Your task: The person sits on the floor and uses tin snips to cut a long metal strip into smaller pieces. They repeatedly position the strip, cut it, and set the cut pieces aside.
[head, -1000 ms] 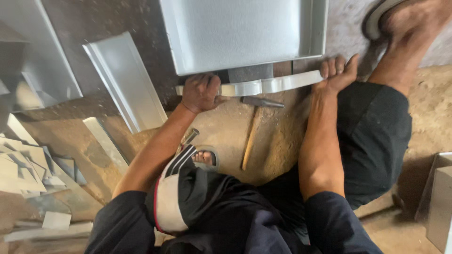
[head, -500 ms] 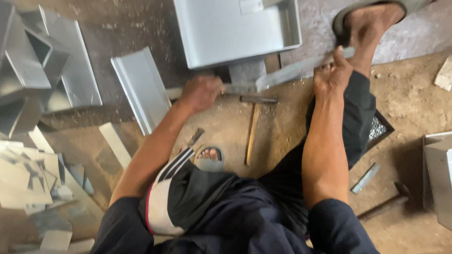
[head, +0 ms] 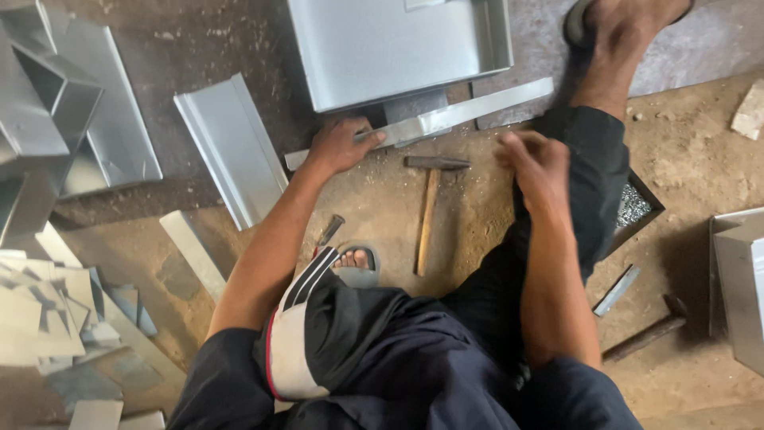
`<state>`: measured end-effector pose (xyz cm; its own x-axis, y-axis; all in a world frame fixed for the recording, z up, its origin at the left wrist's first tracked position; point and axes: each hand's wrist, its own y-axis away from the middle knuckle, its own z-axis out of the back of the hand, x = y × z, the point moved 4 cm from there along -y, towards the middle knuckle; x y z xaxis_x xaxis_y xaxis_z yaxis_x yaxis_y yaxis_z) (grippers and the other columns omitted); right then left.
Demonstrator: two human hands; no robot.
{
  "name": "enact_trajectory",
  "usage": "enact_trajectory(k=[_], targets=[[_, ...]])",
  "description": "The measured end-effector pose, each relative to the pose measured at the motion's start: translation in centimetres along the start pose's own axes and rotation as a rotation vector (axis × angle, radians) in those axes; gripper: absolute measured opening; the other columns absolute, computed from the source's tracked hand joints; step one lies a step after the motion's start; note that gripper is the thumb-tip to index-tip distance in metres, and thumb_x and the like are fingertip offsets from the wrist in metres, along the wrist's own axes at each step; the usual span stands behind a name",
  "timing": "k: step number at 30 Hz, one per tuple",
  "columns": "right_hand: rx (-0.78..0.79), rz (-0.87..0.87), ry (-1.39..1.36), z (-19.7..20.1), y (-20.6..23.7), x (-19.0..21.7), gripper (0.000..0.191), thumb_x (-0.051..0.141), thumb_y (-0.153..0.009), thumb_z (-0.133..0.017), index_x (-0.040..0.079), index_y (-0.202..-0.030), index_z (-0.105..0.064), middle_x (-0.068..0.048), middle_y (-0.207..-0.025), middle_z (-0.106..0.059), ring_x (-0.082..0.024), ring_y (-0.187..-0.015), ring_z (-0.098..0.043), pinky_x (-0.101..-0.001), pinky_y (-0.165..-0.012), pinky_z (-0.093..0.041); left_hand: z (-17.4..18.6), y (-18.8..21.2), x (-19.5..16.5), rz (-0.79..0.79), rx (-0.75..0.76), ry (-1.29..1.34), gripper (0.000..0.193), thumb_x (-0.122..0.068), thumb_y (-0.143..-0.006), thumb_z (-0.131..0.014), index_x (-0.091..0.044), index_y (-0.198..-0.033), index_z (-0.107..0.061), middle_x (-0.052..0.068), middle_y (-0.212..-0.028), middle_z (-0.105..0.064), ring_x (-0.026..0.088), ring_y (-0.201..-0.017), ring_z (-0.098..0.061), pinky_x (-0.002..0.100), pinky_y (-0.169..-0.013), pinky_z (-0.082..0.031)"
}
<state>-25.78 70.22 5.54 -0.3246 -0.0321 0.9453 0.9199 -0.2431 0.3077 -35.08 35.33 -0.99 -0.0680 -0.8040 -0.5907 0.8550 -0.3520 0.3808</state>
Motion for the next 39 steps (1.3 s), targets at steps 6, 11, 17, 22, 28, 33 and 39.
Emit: enact_trajectory(k=[6,11,17,22,28,33,39], targets=[[-0.504,0.129,0.262,17.5,15.9,1.2,0.025,0.015,-0.111,-0.068,-0.008,-0.103,-0.074,-0.011,-0.088,-0.073,-0.015,-0.08,-0.072,-0.0287,-0.078,-0.061,-1.3,1.0,-0.5,-0.228,-0.11,0.082,0.05,-0.044,-0.103,-0.063,-0.002,-0.13,-0.066,0.022,-0.125,-0.068,0.042,-0.116,-0.064,0.05,-0.095,-0.049],[-0.84,-0.21,0.327,27.9,32.5,-7.4,0.023,0.018,-0.104,-0.07,-0.004,-0.097,-0.075,-0.008,-0.081,-0.072,-0.011,-0.07,-0.069,-0.0261,-0.065,-0.057,-0.1,8.2,-4.4,-0.406,-0.41,-0.049,0.024,-0.009,-0.1,-0.069,-0.003,-0.123,-0.068,0.017,-0.121,-0.068,0.035,-0.112,-0.065,0.044,-0.098,-0.05],[-0.769,-0.669,0.564,28.3,39.2,-20.4,0.035,0.033,-0.09,-0.078,-0.002,-0.095,-0.074,-0.015,-0.073,-0.073,-0.019,-0.061,-0.07,-0.0368,-0.061,-0.057,-3.5,15.5,-15.6,-0.624,-0.219,0.164,0.017,-0.009,-0.104,-0.069,-0.001,-0.119,-0.066,0.014,-0.112,-0.068,0.031,-0.104,-0.068,0.039,-0.095,-0.052],[-0.949,-0.228,1.212,30.0,36.8,-21.7,0.046,0.043,-0.077,-0.085,-0.001,-0.08,-0.072,-0.021,-0.083,-0.07,-0.035,-0.072,-0.068,-0.0434,-0.064,-0.057,-7.8,19.7,-23.7,-0.588,0.223,0.17,0.02,-0.01,-0.092,-0.072,-0.008,-0.112,-0.07,0.012,-0.103,-0.074,0.026,-0.094,-0.075,0.038,-0.083,-0.058],[-0.95,0.033,0.95,28.7,32.0,-16.8,0.041,0.022,-0.085,-0.087,-0.002,-0.067,-0.059,-0.016,-0.105,-0.068,-0.03,-0.082,-0.065,-0.0413,-0.072,-0.052,-8.1,20.5,-25.9,-0.825,0.538,0.135,0.022,-0.018,-0.094,-0.072,-0.01,-0.114,-0.069,0.012,-0.104,-0.072,0.033,-0.097,-0.07,0.044,-0.082,-0.054],[-0.507,0.186,0.192,17.0,24.5,-9.4,0.013,0.014,-0.108,-0.069,0.0,-0.106,-0.07,-0.005,-0.092,-0.071,-0.012,-0.083,-0.067,-0.0284,-0.078,-0.055,-6.2,12.6,-17.5,-0.072,0.198,0.307,0.03,-0.026,-0.09,-0.071,-0.013,-0.117,-0.07,0.015,-0.095,-0.068,0.037,-0.08,-0.067,0.045,-0.071,-0.055],[0.119,0.187,0.727,-6.5,11.3,-8.1,0.036,0.03,-0.081,-0.083,0.001,-0.1,-0.072,-0.019,-0.089,-0.071,-0.035,-0.078,-0.067,-0.0451,-0.065,-0.054,-0.7,4.5,-6.0,-0.239,-0.66,-0.057,0.054,-0.039,-0.095,-0.072,-0.002,-0.133,-0.061,0.026,-0.127,-0.065,0.045,-0.119,-0.059,0.051,-0.1,-0.047]])
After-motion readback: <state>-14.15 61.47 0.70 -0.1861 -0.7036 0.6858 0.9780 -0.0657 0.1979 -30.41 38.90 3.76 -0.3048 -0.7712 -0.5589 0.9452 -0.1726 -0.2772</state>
